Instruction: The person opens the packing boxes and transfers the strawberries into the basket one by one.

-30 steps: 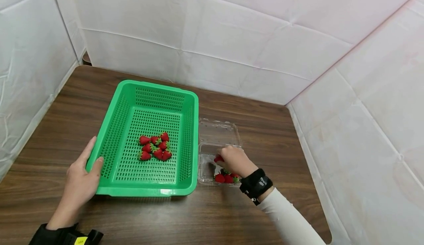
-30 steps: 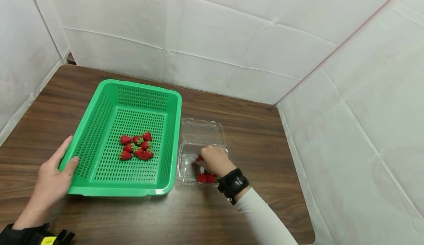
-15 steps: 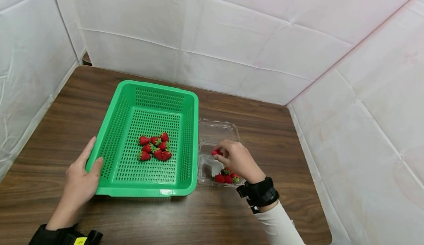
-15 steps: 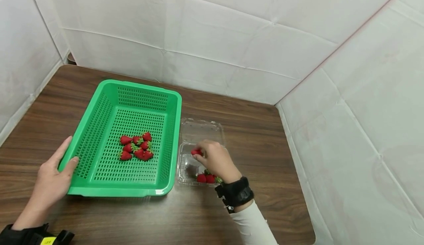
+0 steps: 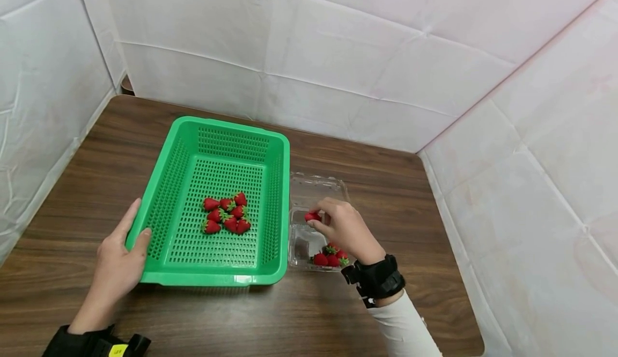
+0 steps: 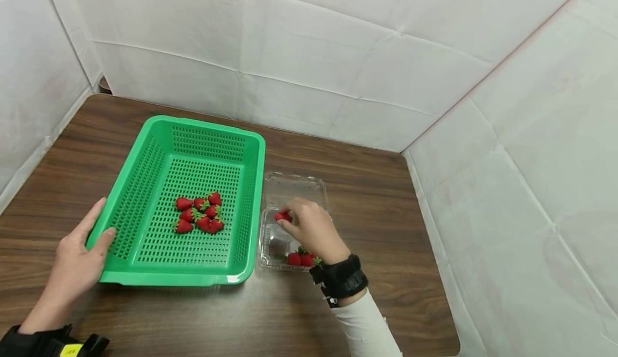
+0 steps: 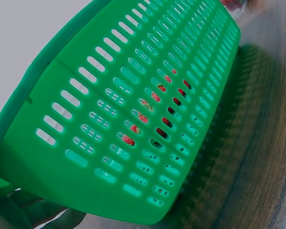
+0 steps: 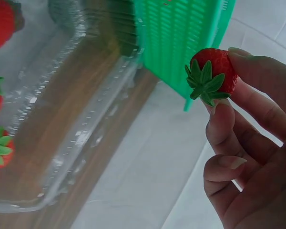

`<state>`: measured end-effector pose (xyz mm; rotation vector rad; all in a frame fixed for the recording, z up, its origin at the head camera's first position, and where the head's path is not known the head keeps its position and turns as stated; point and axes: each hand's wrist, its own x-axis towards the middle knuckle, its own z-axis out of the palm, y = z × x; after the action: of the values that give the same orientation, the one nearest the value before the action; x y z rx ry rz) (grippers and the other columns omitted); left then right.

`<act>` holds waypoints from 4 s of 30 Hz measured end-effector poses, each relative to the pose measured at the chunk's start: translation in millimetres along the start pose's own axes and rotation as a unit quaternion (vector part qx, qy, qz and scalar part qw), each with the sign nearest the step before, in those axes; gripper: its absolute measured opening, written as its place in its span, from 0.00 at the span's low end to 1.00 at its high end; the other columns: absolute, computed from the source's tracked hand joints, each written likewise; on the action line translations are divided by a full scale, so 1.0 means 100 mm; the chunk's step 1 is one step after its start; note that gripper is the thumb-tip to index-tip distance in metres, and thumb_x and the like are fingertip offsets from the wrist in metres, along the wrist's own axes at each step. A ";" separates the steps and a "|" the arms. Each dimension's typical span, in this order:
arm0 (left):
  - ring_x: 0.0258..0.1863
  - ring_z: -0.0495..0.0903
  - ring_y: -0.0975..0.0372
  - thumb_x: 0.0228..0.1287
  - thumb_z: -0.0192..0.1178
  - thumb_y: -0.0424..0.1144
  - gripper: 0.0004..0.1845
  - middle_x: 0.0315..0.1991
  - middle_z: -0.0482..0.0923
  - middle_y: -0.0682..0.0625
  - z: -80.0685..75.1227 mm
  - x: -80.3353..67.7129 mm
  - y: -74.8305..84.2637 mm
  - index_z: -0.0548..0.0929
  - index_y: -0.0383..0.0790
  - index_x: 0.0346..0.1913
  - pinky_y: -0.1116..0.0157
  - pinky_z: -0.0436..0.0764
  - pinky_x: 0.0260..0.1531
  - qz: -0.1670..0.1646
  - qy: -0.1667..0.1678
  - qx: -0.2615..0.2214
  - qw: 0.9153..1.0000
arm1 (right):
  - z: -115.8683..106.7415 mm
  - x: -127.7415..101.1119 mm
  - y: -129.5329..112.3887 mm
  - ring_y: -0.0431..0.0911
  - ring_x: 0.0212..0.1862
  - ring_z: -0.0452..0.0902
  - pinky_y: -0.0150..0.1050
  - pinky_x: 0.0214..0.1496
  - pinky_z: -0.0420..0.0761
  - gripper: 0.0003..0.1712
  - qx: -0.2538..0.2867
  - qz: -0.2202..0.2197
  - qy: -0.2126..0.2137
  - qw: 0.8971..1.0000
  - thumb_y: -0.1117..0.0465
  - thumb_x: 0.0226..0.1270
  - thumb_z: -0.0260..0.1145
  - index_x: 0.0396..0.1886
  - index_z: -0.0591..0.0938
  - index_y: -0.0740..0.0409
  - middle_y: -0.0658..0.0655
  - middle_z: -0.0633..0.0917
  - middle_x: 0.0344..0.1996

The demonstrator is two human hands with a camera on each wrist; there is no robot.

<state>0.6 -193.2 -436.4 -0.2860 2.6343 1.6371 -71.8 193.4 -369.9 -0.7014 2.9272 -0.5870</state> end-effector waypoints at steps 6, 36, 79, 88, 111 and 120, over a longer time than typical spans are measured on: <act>0.68 0.57 0.32 0.78 0.40 0.44 0.32 0.74 0.50 0.29 0.00 0.00 -0.01 0.41 0.62 0.77 0.32 0.64 0.53 -0.004 -0.001 0.001 1.000 | -0.09 0.19 -0.16 0.36 0.26 0.67 0.30 0.29 0.68 0.06 -0.026 -0.037 -0.001 0.999 0.58 0.64 0.69 0.40 0.85 0.50 0.45 0.81 0.31; 0.66 0.61 0.32 0.77 0.41 0.43 0.32 0.72 0.53 0.27 0.00 -0.01 0.00 0.43 0.59 0.77 0.36 0.67 0.51 -0.001 0.004 0.003 1.000 | 0.29 1.54 -1.19 0.38 0.30 0.63 0.31 0.35 0.61 0.10 -0.164 -0.152 -0.175 0.959 0.55 0.72 0.60 0.28 0.75 0.48 0.46 0.71 0.26; 0.67 0.59 0.32 0.77 0.41 0.43 0.32 0.72 0.53 0.27 0.02 -0.05 0.02 0.43 0.60 0.77 0.33 0.65 0.52 0.001 0.005 0.001 1.000 | 1.01 1.82 -1.15 0.39 0.30 0.64 0.32 0.32 0.63 0.06 -0.272 -0.113 -0.213 0.932 0.60 0.73 0.58 0.35 0.79 0.48 0.48 0.79 0.32; 0.67 0.59 0.32 0.78 0.41 0.43 0.32 0.72 0.52 0.27 0.01 -0.05 0.01 0.42 0.60 0.77 0.34 0.65 0.52 -0.005 0.002 0.001 1.000 | 0.86 1.81 -1.13 0.39 0.29 0.61 0.32 0.33 0.60 0.07 -0.230 -0.119 -0.216 0.941 0.60 0.74 0.57 0.32 0.76 0.47 0.47 0.74 0.28; 0.66 0.59 0.32 0.78 0.41 0.42 0.32 0.72 0.52 0.27 -0.01 -0.03 0.00 0.42 0.60 0.77 0.34 0.66 0.52 -0.007 0.001 -0.003 1.000 | 0.13 1.24 -1.06 0.41 0.54 0.78 0.31 0.52 0.76 0.19 -0.113 -0.110 -0.145 0.977 0.55 0.71 0.62 0.60 0.78 0.49 0.50 0.80 0.57; 0.66 0.60 0.32 0.78 0.41 0.42 0.32 0.72 0.52 0.27 -0.01 -0.04 0.01 0.41 0.61 0.77 0.35 0.66 0.51 -0.005 -0.001 -0.004 1.000 | 0.01 0.86 -0.83 0.42 0.53 0.80 0.34 0.52 0.78 0.17 -0.062 -0.111 -0.080 0.989 0.55 0.70 0.63 0.56 0.81 0.51 0.51 0.83 0.52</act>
<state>4.2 -193.3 -434.7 -0.2976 2.6207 1.6453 -113.6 86.2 -337.9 -1.0455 2.7752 -0.3479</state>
